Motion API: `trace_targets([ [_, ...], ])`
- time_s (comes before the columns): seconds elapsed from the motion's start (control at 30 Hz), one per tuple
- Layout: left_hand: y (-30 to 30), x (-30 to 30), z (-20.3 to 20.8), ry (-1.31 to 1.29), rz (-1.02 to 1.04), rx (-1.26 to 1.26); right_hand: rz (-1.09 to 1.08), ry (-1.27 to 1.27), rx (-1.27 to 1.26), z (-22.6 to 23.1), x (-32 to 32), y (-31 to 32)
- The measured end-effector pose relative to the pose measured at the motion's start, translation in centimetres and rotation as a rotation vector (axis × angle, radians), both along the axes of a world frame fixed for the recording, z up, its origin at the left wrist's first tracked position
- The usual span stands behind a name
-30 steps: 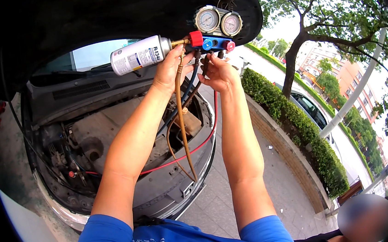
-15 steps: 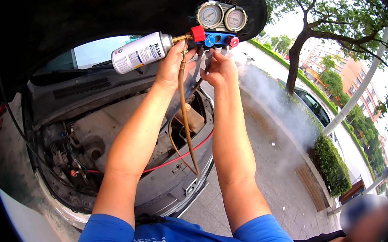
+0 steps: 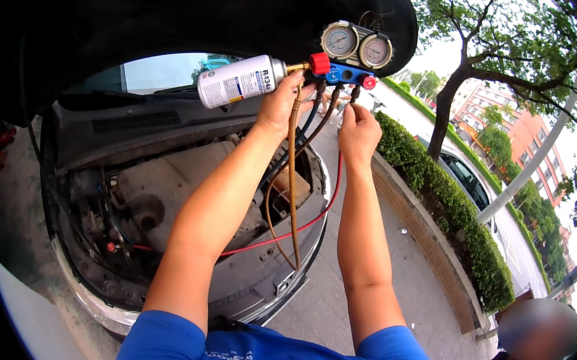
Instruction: The person retrieves a refrigerant can and a manifold gauge set from a garage. They connect the can to the gauge set and attach the gauge hoses to the car's air conditioning service ports under the hood. The person then operates the valves to charge the system while monitoring the pressure gauges.
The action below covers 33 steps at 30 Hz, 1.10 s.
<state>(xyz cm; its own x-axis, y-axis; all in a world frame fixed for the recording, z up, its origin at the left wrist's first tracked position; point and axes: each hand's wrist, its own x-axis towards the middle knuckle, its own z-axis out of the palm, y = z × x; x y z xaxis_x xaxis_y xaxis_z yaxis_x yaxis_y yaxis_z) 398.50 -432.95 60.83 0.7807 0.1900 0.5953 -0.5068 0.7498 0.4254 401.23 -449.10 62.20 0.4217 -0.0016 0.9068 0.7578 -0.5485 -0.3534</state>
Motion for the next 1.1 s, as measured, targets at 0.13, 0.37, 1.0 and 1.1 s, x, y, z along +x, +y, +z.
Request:
trace_targets([
  [0.13, 0.0, 0.6, -0.4, -0.124, -0.059, -0.012, 0.035, -0.016, -0.192, 3.8, -3.8, 1.6],
  [0.37, -0.1, -0.7, 0.0, -0.116, -0.087, -0.079, -0.102, -0.014, -0.349, 5.4, -3.8, 4.2],
  [1.0, 4.4, -15.6, 5.3, 0.121, 0.599, 0.419, -0.087, -0.445, -0.537, 5.7, 1.2, 3.9],
  [1.1, 3.7, -17.8, 7.3, 0.055, 0.677, 0.411, -0.069, -0.457, -0.523, 5.6, 1.6, 3.7],
])
